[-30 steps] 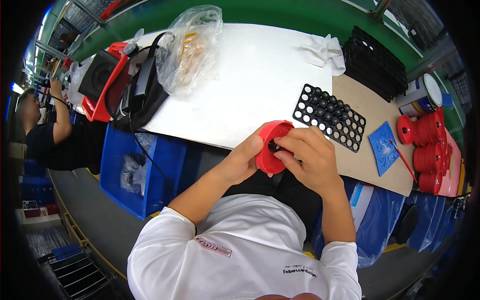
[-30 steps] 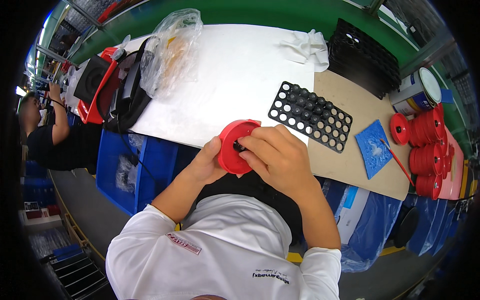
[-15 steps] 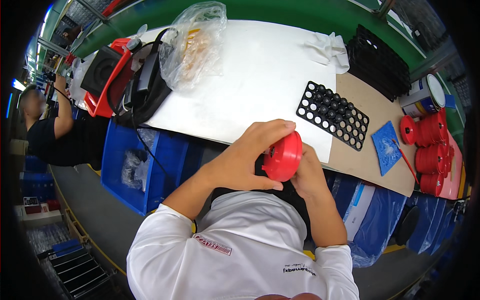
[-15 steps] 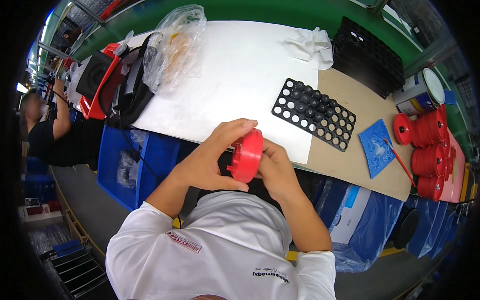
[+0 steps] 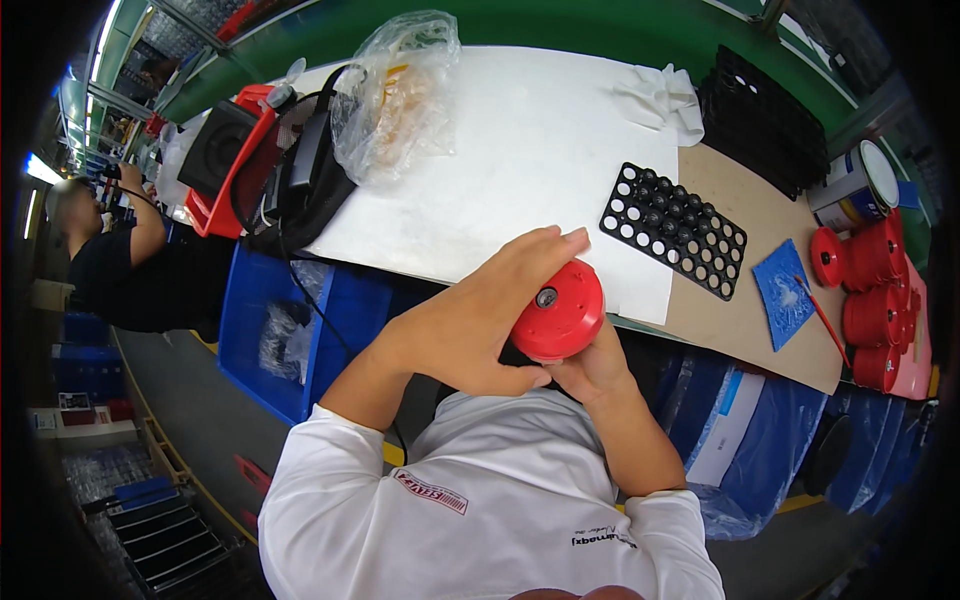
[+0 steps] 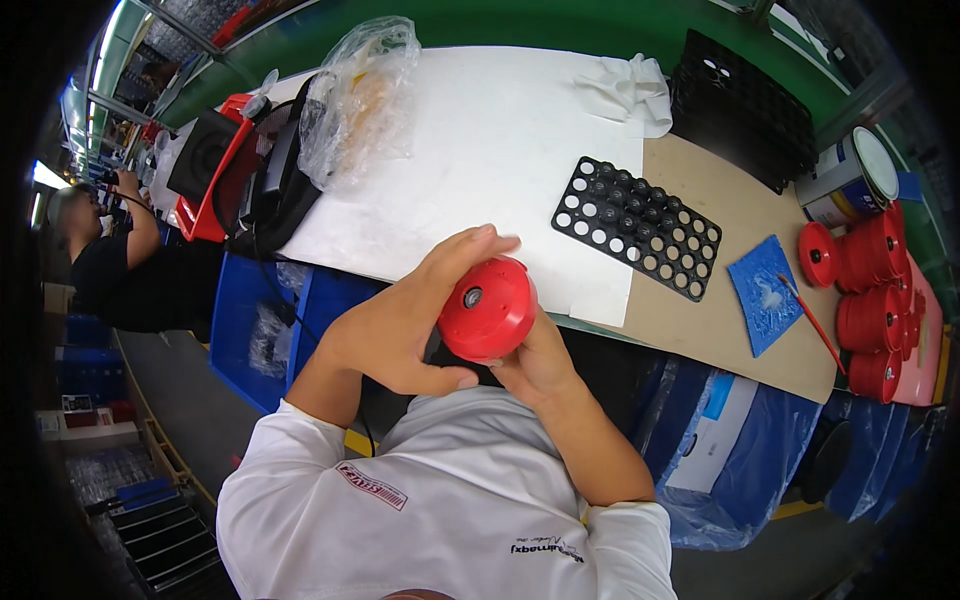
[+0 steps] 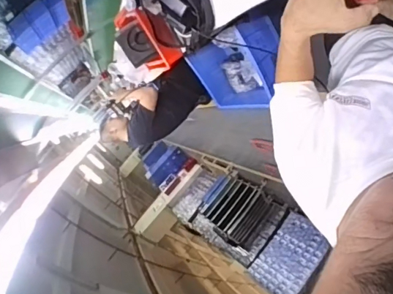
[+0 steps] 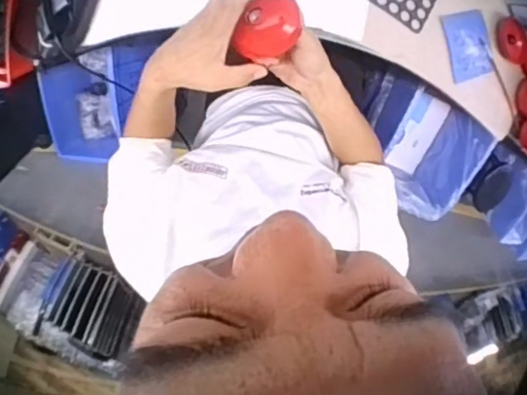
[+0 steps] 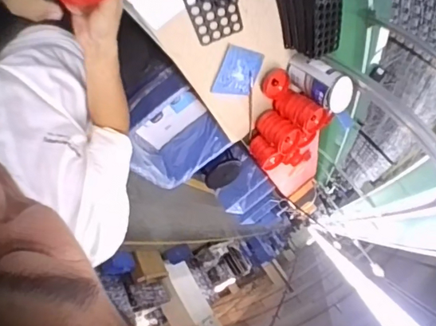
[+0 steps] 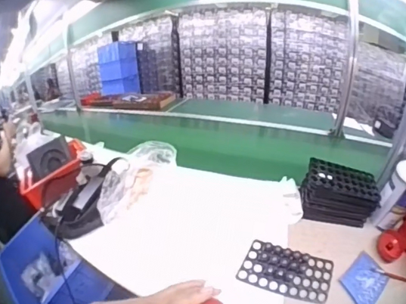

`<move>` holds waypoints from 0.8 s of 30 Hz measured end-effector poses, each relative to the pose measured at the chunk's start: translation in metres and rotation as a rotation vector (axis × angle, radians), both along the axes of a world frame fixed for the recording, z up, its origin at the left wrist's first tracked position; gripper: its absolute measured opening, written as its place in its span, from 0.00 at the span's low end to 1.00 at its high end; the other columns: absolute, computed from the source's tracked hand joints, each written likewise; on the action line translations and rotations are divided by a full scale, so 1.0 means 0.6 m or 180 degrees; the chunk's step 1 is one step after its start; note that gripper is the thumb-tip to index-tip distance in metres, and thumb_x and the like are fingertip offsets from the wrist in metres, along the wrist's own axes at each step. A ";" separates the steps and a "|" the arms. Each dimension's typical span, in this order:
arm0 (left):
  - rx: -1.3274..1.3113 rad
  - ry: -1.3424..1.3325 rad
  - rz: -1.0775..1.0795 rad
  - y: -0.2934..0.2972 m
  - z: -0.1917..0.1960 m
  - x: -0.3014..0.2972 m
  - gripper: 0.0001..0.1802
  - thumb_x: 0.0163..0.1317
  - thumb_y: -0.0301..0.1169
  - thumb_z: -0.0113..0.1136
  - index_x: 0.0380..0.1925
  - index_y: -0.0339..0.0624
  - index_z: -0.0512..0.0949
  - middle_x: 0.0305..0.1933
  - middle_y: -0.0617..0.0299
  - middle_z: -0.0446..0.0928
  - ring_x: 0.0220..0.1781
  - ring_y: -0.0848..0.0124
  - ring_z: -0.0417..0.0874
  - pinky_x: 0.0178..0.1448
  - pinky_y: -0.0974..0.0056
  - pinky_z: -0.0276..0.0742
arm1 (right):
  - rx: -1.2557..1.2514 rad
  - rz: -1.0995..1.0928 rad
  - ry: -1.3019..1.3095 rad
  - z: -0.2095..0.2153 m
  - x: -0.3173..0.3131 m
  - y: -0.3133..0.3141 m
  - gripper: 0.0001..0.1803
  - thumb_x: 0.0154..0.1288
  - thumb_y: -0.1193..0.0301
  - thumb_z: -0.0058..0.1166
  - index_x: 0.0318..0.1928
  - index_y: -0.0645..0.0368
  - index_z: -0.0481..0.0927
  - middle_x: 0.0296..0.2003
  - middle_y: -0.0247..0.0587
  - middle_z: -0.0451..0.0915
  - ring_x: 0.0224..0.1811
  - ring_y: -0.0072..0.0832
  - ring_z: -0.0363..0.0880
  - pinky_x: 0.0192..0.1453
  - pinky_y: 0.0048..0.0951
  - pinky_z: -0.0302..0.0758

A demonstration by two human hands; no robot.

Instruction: The person applies adhesive to small components using a brush and inserts them into round plastic housings by hand before pressing the pieces together.

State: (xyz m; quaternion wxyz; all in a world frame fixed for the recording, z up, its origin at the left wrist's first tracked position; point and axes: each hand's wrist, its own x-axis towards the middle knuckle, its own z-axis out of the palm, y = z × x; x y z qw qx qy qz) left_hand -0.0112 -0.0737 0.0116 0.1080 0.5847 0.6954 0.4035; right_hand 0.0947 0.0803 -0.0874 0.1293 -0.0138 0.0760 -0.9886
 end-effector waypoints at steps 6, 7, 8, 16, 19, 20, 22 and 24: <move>-0.0903 -0.0514 0.1108 0.008 0.028 0.019 0.66 0.40 0.44 0.77 0.74 0.37 0.45 0.71 0.40 0.60 0.74 0.50 0.61 0.75 0.54 0.56 | 0.1440 -0.0818 -0.1115 0.094 -0.016 -0.026 0.21 0.74 0.61 0.49 0.61 0.56 0.70 0.43 0.33 0.78 0.34 0.17 0.75 0.28 0.18 0.69; -0.0905 -0.0510 0.1109 0.004 0.022 0.015 0.66 0.40 0.44 0.77 0.74 0.37 0.45 0.71 0.40 0.60 0.74 0.50 0.61 0.75 0.54 0.56 | 0.1437 -0.0818 -0.1111 0.085 -0.014 -0.026 0.21 0.74 0.61 0.49 0.61 0.56 0.70 0.43 0.33 0.78 0.34 0.17 0.75 0.28 0.18 0.69; -0.0520 -0.0445 0.0670 0.000 0.010 0.006 0.66 0.40 0.44 0.77 0.74 0.36 0.46 0.69 0.40 0.62 0.73 0.50 0.63 0.74 0.54 0.57 | 0.1148 -0.0659 -0.0961 0.064 -0.011 -0.023 0.20 0.74 0.61 0.49 0.60 0.57 0.70 0.43 0.33 0.78 0.33 0.17 0.75 0.28 0.18 0.69; -0.0843 -0.0721 0.1169 0.004 0.027 0.015 0.63 0.42 0.41 0.74 0.74 0.36 0.45 0.70 0.40 0.61 0.73 0.51 0.62 0.74 0.54 0.57 | 0.1441 -0.0729 -0.0395 0.045 -0.009 -0.022 0.24 0.73 0.56 0.49 0.62 0.56 0.69 0.56 0.40 0.76 0.54 0.27 0.78 0.55 0.31 0.79; -0.0581 -0.0862 0.0591 -0.008 0.011 0.008 0.66 0.40 0.43 0.76 0.74 0.36 0.45 0.71 0.40 0.60 0.74 0.51 0.60 0.75 0.54 0.55 | 0.1235 -0.0442 -0.0684 0.043 -0.008 -0.024 0.25 0.73 0.56 0.48 0.63 0.57 0.69 0.56 0.40 0.75 0.56 0.28 0.78 0.58 0.32 0.78; -0.0339 -0.0671 0.0408 -0.011 0.007 0.006 0.66 0.40 0.45 0.77 0.74 0.36 0.46 0.69 0.41 0.62 0.73 0.51 0.62 0.74 0.54 0.56 | 0.1158 -0.0493 -0.0824 0.060 -0.006 -0.028 0.22 0.73 0.60 0.50 0.61 0.58 0.70 0.49 0.36 0.77 0.46 0.22 0.78 0.47 0.25 0.77; -0.0066 -0.0359 0.0441 -0.009 0.008 0.009 0.66 0.38 0.45 0.79 0.74 0.37 0.48 0.65 0.44 0.67 0.70 0.51 0.66 0.74 0.55 0.58 | 0.1071 -0.0534 -0.0947 0.072 -0.010 -0.030 0.20 0.72 0.65 0.51 0.60 0.60 0.71 0.42 0.32 0.80 0.36 0.16 0.79 0.37 0.18 0.76; -0.0551 -0.0492 0.0881 0.001 0.032 0.022 0.66 0.38 0.45 0.79 0.74 0.37 0.47 0.68 0.42 0.64 0.72 0.50 0.64 0.75 0.54 0.55 | 0.1566 -0.0780 -0.0565 0.066 -0.013 -0.027 0.18 0.72 0.65 0.52 0.58 0.60 0.73 0.41 0.31 0.80 0.35 0.15 0.78 0.36 0.18 0.75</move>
